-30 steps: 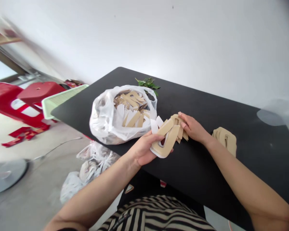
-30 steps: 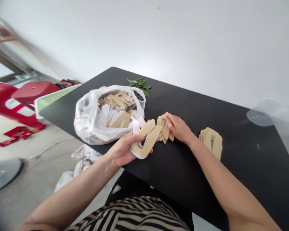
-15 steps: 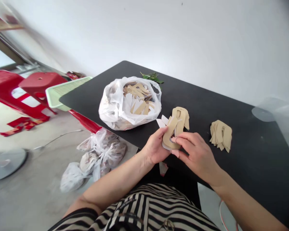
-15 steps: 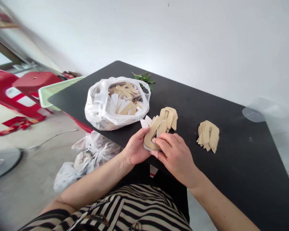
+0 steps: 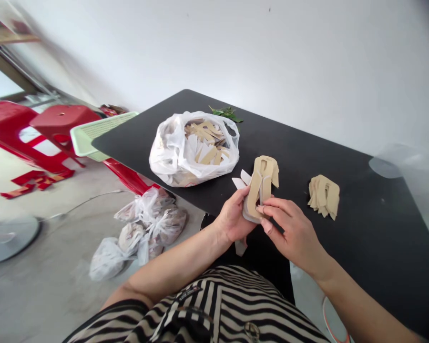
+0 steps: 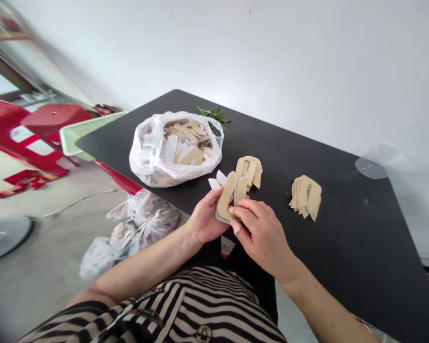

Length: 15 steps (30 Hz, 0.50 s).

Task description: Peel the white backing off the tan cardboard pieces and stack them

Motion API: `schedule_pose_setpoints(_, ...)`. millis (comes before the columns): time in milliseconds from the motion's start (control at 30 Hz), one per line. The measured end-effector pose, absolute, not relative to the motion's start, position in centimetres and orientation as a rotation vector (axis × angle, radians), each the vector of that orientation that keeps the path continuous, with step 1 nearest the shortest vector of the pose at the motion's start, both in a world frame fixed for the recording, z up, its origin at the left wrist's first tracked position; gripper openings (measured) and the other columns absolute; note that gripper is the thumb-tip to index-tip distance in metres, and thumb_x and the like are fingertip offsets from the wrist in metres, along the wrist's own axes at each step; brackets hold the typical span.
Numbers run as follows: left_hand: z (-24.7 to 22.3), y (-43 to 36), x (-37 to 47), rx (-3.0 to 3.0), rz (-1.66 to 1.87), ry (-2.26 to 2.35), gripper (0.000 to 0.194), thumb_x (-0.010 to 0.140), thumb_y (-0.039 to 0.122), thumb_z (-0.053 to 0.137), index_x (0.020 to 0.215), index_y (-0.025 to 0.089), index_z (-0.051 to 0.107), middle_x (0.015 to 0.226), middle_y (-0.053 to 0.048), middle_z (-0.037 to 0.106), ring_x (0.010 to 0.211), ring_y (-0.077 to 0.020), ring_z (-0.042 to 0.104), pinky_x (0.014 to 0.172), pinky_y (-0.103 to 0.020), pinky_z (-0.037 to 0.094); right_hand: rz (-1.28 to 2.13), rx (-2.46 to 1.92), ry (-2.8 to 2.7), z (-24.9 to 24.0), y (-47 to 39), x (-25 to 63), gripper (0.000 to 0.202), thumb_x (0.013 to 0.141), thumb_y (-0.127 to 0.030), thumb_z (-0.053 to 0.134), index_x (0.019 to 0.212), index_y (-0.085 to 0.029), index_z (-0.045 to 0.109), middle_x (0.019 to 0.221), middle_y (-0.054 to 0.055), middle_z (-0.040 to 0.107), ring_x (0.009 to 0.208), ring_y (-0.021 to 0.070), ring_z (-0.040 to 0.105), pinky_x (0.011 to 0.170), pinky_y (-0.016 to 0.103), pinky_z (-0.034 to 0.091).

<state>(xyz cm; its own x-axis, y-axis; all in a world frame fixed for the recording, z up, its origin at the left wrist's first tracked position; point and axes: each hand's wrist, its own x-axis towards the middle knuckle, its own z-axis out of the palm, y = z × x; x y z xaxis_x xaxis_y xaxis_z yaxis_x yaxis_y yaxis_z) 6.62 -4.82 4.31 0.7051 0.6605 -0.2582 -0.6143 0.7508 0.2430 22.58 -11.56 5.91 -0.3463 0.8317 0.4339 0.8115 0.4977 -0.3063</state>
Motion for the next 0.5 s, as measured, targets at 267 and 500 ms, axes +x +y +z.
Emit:
schedule_pose_setpoints(267,3.9,-4.9,7.9,0.101,0.67,0.392,0.039,0.103,0.035,0.042,0.11,0.01,0.071,0.097,-0.011,0.076,0.098,-0.0243,0.07,0.092,-0.039,0.052,-0.101,-1.373,-2.01,6.5,-11.6,24.6,0.018,0.099,-0.018,0.056,0.112,-0.026,0.066,0.111,0.007,0.074,0.103,0.0227,0.071,0.091,0.04,0.057)
schedule_pose_setpoints(500,3.9,-5.2,9.6,0.144,0.605,0.421,0.038,0.101,0.037,0.048,0.121,0.012,0.069,0.115,-0.015,0.072,0.105,-0.0276,0.068,0.08,-0.04,0.056,-0.179,-1.599,-1.688,8.8,-10.5,28.6,0.009,0.099,-0.03,0.06,0.105,-0.026,0.066,0.104,0.005,0.077,0.09,0.0223,0.073,0.078,0.036,0.06)
